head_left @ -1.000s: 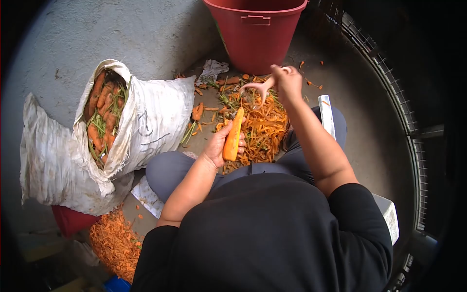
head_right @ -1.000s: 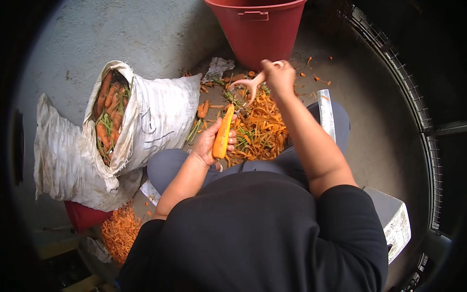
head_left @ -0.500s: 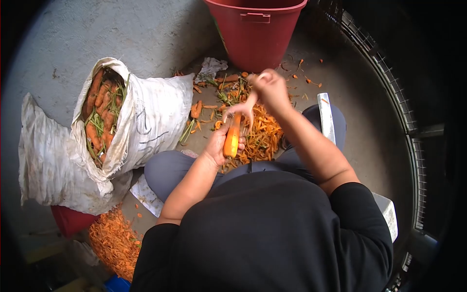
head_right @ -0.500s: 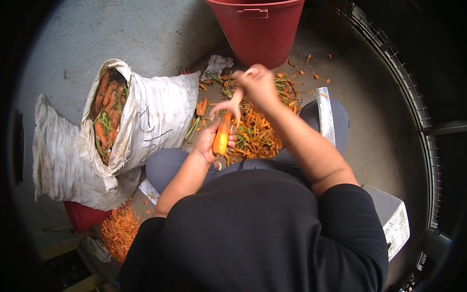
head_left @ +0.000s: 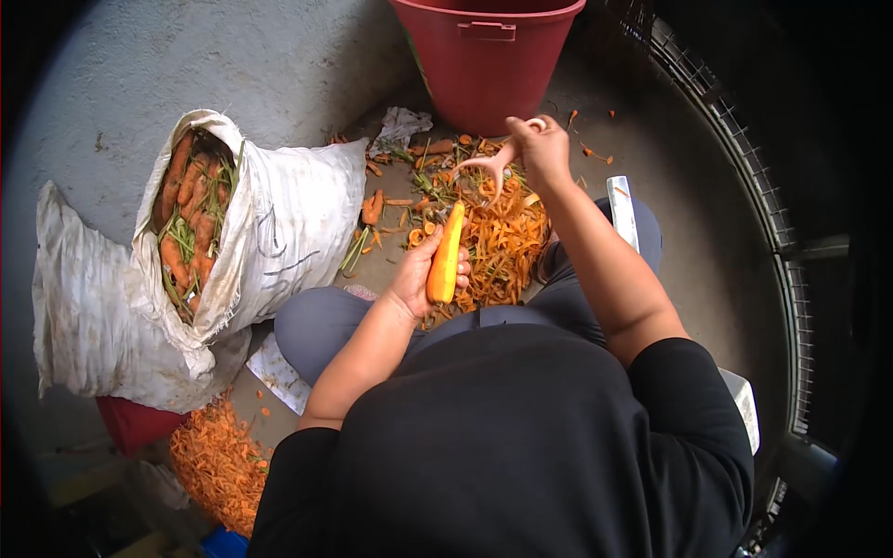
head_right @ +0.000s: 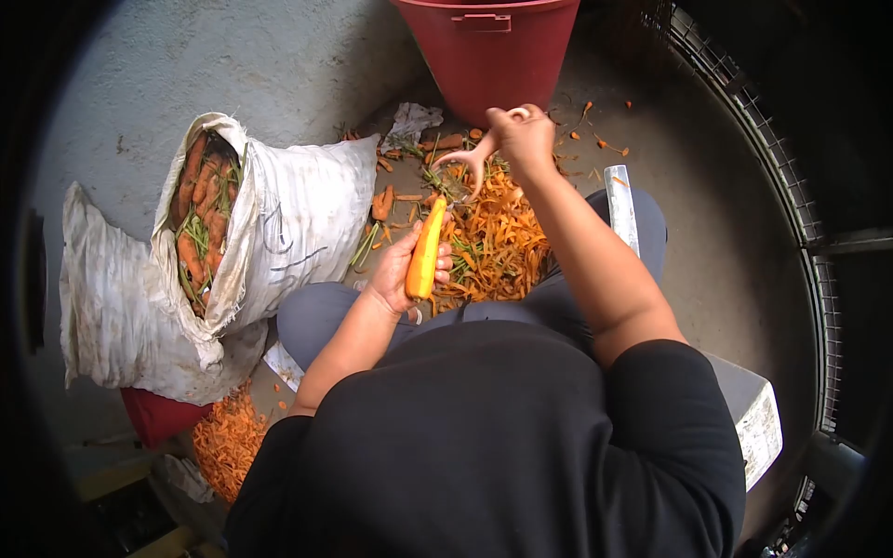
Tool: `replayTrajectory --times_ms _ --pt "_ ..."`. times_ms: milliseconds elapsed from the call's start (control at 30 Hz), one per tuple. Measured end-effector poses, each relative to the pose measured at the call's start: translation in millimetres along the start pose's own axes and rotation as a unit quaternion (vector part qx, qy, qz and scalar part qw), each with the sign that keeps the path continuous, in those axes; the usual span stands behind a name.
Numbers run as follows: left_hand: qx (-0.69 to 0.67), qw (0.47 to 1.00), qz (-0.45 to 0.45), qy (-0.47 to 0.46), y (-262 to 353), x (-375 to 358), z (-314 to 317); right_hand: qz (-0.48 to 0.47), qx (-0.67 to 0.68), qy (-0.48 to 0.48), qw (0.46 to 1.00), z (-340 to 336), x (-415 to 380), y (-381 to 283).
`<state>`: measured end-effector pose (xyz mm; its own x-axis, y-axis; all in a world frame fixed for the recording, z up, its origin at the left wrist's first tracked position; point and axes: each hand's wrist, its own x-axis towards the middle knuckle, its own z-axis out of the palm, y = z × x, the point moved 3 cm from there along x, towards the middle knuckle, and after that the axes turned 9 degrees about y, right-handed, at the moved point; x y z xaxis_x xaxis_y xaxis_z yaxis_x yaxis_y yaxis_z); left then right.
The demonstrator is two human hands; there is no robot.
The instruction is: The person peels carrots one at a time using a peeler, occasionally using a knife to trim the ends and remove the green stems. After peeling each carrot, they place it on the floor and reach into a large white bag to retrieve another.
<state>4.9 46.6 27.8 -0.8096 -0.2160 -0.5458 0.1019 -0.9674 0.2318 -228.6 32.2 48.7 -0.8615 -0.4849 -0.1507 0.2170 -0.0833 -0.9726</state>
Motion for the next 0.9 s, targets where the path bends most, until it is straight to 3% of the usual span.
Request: replayTrajectory --times_ms 67,167,200,300,367,433,567,633,733,833,900 --pt "-0.026 1.0 -0.012 0.009 2 6 -8 0.048 0.004 -0.101 0.994 19 -51 -21" --pt "0.057 0.997 0.043 -0.025 7 9 -10 -0.005 -0.037 -0.266 0.963 31 -98 -13" --pt "0.102 0.994 0.048 -0.001 6 8 -8 -0.002 -0.069 -0.241 0.968 30 -93 -14" --pt "0.004 1.0 -0.018 -0.006 -1 10 -13 0.01 -0.053 -0.105 0.993 22 -36 -4" --pt "0.022 1.0 -0.011 -0.009 -2 4 -6 -0.078 -0.068 0.058 0.993 3 13 7" --pt "0.017 0.999 -0.02 -0.026 -2 2 -2 -0.039 -0.016 0.047 0.998 -1 12 -1" --pt "0.02 0.999 0.02 0.033 2 13 -24 0.004 -0.071 -0.124 0.99 24 -80 -11" --pt "0.04 0.996 0.063 0.044 4 13 -24 -0.052 -0.064 -0.251 0.965 30 -100 0" --pt "0.071 0.996 0.025 0.053 -3 8 -22 0.005 -0.089 -0.116 0.989 19 -48 14" --pt "0.077 0.996 -0.011 0.042 -4 2 -14 -0.11 -0.124 0.062 0.984 -14 27 36" --pt "0.076 0.997 -0.019 0.019 -2 1 -10 -0.017 -0.046 0.066 0.997 -22 25 29"
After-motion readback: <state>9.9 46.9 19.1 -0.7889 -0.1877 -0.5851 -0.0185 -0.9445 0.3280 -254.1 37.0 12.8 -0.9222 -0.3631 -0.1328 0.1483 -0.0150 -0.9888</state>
